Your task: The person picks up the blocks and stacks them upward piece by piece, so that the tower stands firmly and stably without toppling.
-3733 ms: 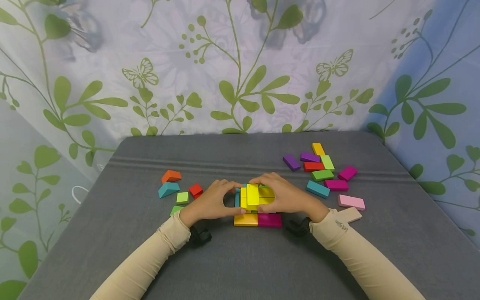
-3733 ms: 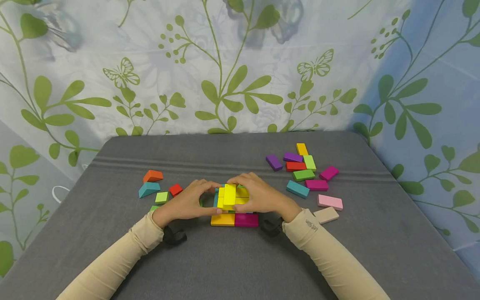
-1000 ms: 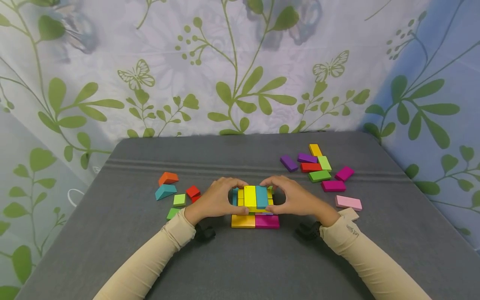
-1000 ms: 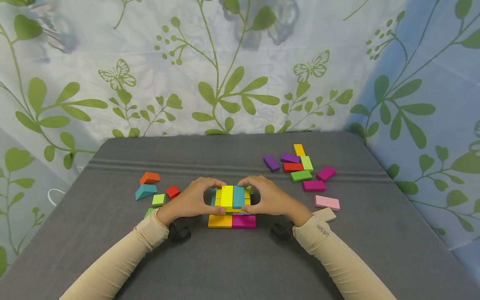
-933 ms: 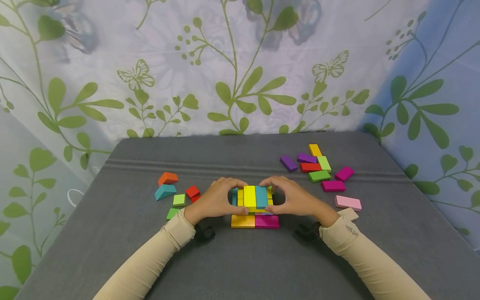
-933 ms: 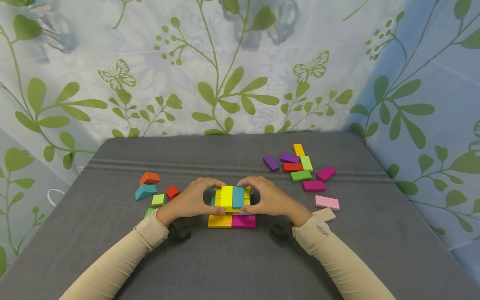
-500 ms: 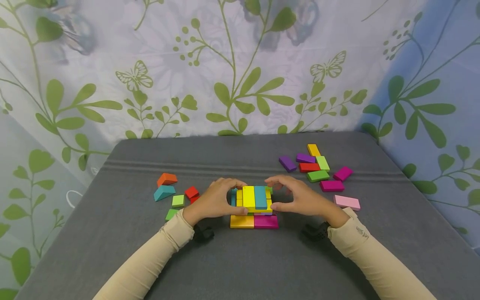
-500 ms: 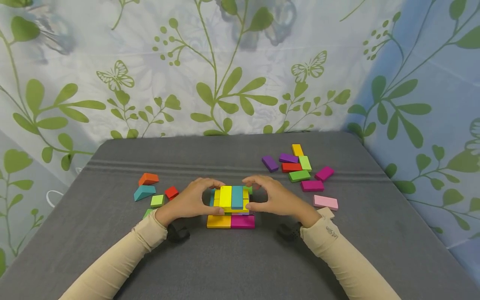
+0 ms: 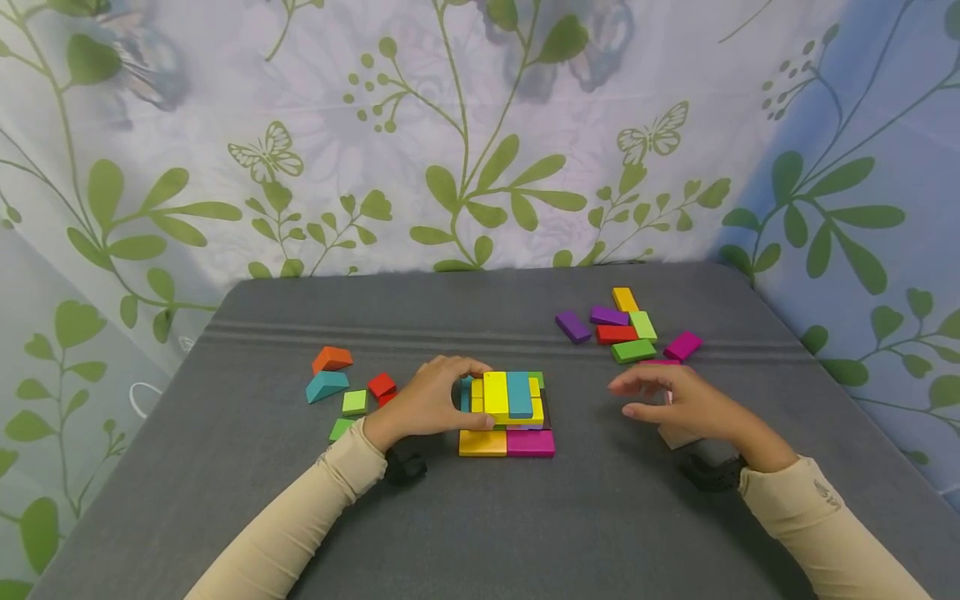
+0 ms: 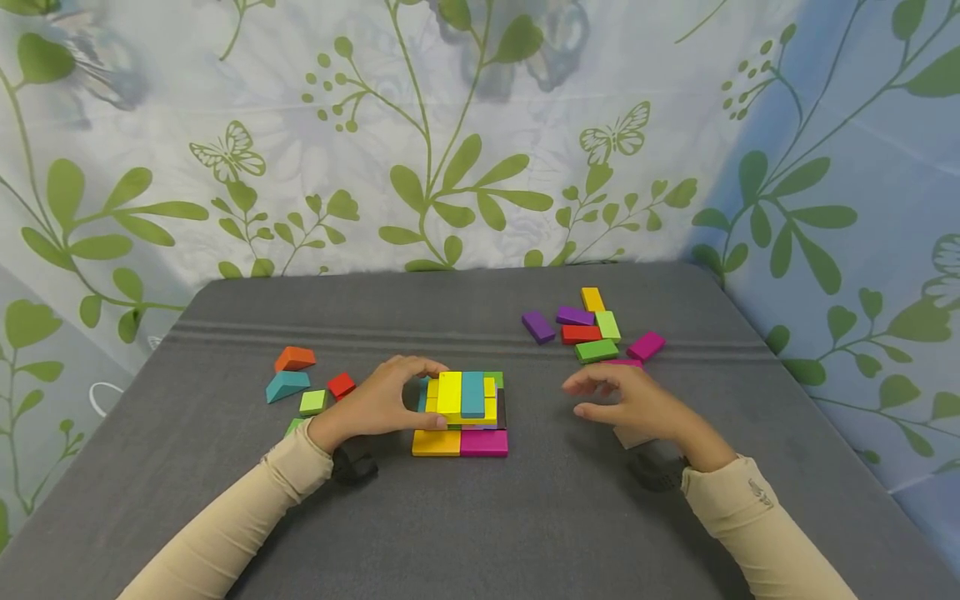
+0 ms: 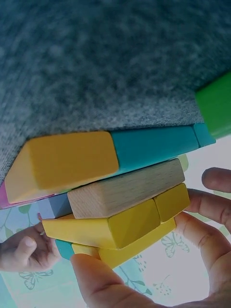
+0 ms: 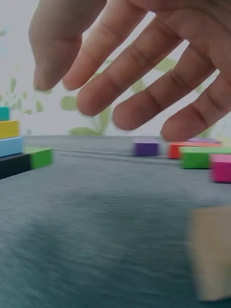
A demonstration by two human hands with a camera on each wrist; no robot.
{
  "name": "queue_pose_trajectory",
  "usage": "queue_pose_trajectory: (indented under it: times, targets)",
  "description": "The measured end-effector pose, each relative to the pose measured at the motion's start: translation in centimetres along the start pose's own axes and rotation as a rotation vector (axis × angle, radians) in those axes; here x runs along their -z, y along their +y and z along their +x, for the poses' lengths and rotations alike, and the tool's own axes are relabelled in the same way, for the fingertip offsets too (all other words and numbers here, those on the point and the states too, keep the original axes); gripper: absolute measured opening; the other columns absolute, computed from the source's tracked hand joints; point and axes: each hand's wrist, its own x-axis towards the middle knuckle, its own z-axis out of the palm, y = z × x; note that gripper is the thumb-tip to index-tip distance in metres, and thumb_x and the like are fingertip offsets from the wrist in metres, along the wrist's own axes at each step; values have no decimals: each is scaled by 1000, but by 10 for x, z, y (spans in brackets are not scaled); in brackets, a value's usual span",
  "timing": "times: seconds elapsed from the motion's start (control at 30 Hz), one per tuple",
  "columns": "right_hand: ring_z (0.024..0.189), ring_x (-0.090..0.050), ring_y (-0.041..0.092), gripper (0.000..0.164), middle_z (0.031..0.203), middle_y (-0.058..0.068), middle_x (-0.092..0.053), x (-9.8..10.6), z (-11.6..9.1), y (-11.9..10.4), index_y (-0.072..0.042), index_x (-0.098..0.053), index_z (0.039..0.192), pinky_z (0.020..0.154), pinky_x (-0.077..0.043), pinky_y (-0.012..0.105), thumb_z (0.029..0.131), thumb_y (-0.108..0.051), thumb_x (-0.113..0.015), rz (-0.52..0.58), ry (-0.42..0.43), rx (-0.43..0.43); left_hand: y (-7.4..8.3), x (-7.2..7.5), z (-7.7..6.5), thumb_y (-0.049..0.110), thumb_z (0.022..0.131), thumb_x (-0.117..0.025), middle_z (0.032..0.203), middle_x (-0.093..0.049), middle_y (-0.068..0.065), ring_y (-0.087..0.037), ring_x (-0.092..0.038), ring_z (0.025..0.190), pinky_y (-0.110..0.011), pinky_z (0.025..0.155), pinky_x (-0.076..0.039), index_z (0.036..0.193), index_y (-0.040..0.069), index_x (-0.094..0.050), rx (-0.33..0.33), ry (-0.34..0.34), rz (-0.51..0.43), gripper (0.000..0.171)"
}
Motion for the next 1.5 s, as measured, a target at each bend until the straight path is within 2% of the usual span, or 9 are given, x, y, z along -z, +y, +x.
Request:
queue_pose_trajectory:
  times: [0.1,0.23,0.4,0.5,0.67,0.83,1.1,1.33,1.5]
  targets:
    - [97,-70,7,32,111,-7,-76,13,-16,8,5,-74,117,81,-56,22,86,11,-83,4,-24,3,0,0,0,40,89,-88,140,-67,-11,-34,-54,129,-61,114,-35,147,8,-64,-1,-3,-3,71]
    - [96,-69,3,30,109,-12,-76,29,-34,17,6,-73,115,76,-54,21,87,15,-79,-18,-53,-38,0,0,0,39,89,-88,140,-66,-12,-34,-53,130,-62,116,-34,147,8,-63,-4,-6,-5,71]
    - [90,-66,1,30,104,-13,-76,43,-53,26,-1,-75,110,70,-54,23,86,15,-80,-117,-67,-85,-1,1,0,39,89,-88,140,-66,-12,-35,-53,130,-62,116,-34,147,8,-64,-6,-6,-6,71]
    - [85,-61,0,32,99,-12,-73,46,-61,30,-7,-77,108,66,-53,25,83,10,-86,-197,-74,-118,-1,1,0,40,89,-88,141,-66,-12,-35,-53,130,-62,115,-35,147,9,-64,-4,-7,-8,70]
    - [81,-52,-2,34,91,-14,-62,43,-68,38,-10,-77,105,62,-47,24,78,3,-93,-253,-73,-155,-2,1,0,40,89,-88,141,-66,-12,-35,-53,130,-62,116,-35,147,9,-64,-5,-5,-3,70]
    - [77,-48,0,34,89,-14,-56,39,-68,39,-9,-75,102,61,-42,23,76,2,-94,-278,-71,-148,-1,1,0,39,88,-88,140,-66,-12,-35,-53,130,-63,117,-33,147,9,-64,-4,-2,0,70]
    - [85,-52,-1,38,99,-17,-59,37,-62,29,-17,-73,103,69,-50,24,75,-6,-96,-267,-79,-178,-1,1,-1,39,88,-89,140,-67,-12,-35,-54,129,-64,116,-34,146,8,-64,-25,1,3,70]
    - [75,-49,4,37,85,-14,-55,31,-50,19,-18,-72,100,61,-39,24,75,-4,-94,-239,7,-153,-2,1,0,39,88,-89,140,-67,-12,-35,-54,129,-64,116,-34,146,8,-65,-20,3,4,70]
    - [78,-51,8,40,87,-12,-58,23,-38,12,-21,-72,103,64,-41,25,76,-2,-94,-186,73,-116,-1,1,0,40,88,-89,141,-66,-13,-36,-54,130,-64,116,-35,146,7,-64,-16,1,12,71]
